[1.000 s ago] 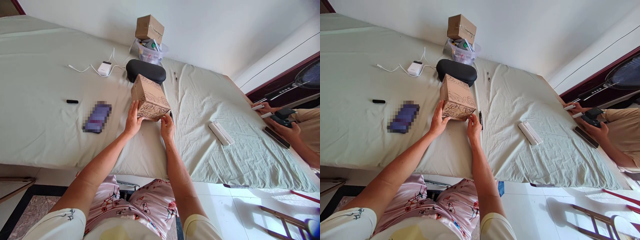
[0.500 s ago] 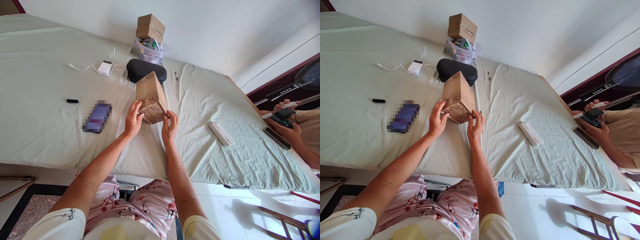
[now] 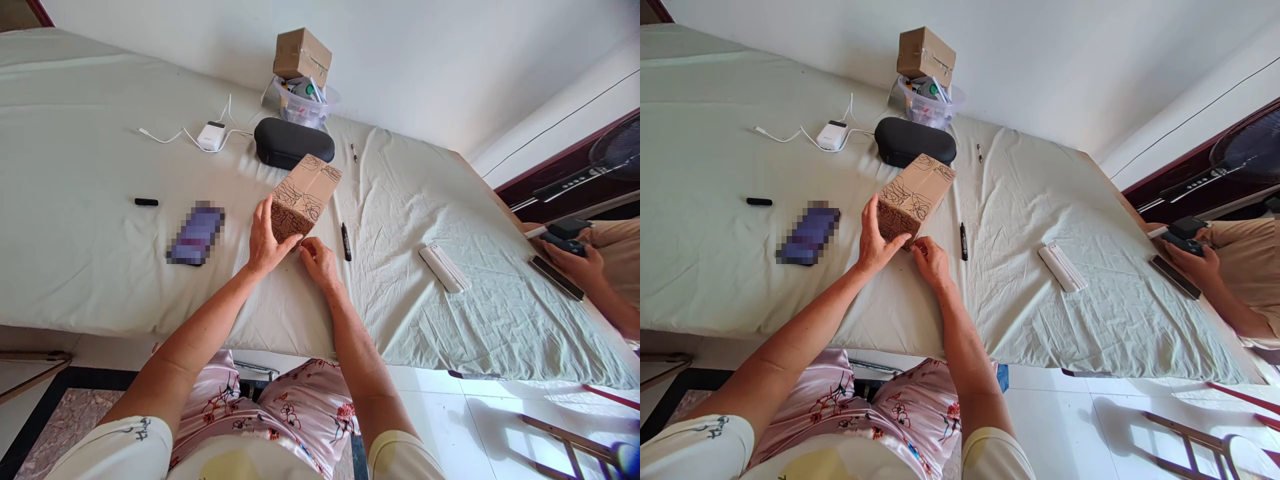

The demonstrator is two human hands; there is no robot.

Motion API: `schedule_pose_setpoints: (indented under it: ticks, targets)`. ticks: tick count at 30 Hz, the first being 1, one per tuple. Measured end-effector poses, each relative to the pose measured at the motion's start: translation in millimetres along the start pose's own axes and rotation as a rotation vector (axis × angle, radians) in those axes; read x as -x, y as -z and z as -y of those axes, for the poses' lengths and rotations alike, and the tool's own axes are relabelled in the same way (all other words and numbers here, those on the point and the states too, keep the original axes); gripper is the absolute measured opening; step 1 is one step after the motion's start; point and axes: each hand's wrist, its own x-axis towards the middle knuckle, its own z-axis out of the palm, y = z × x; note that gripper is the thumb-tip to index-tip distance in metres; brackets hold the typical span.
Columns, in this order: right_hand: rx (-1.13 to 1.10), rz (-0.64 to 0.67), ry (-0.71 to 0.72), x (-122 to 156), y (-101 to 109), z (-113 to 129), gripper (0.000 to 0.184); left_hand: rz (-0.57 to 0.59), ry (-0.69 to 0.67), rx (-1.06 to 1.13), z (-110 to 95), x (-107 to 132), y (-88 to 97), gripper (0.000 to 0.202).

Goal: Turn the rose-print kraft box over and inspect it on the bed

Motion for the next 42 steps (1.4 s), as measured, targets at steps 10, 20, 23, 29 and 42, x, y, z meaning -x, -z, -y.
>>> schedule_pose_setpoints:
  ticks: [10, 20, 23, 29, 42]
  targets:
    - [-0.01, -0.29, 0.152, 2.8, -3.8, 7.0, 0.034, 0.094, 0.067, -0.049, 0.5, 11.6, -9.4, 0.107]
    - [0.256, -0.367, 0.505, 0.8, 1.2, -1.4, 0.077, 0.068, 0.027, -0.037, 4.4, 18.3, -17.3, 0.127]
    - [0.235, -0.283, 0.525, 0.2, 2.3, 1.1, 0.077, 0.077, 0.008, -0.038, 4.2, 18.1, -16.9, 0.127]
    - [0.164, -0.376, 0.633, 2.6, 1.0, 14.1, 0.065, 0.076, 0.028, -0.06, 0.3, 15.5, -15.1, 0.132]
    - [0.474, -0.54, 0.669, 4.4, -0.7, 22.6, 0.051, 0.095, -0.064, -0.003, 1.3, 7.1, -7.2, 0.119]
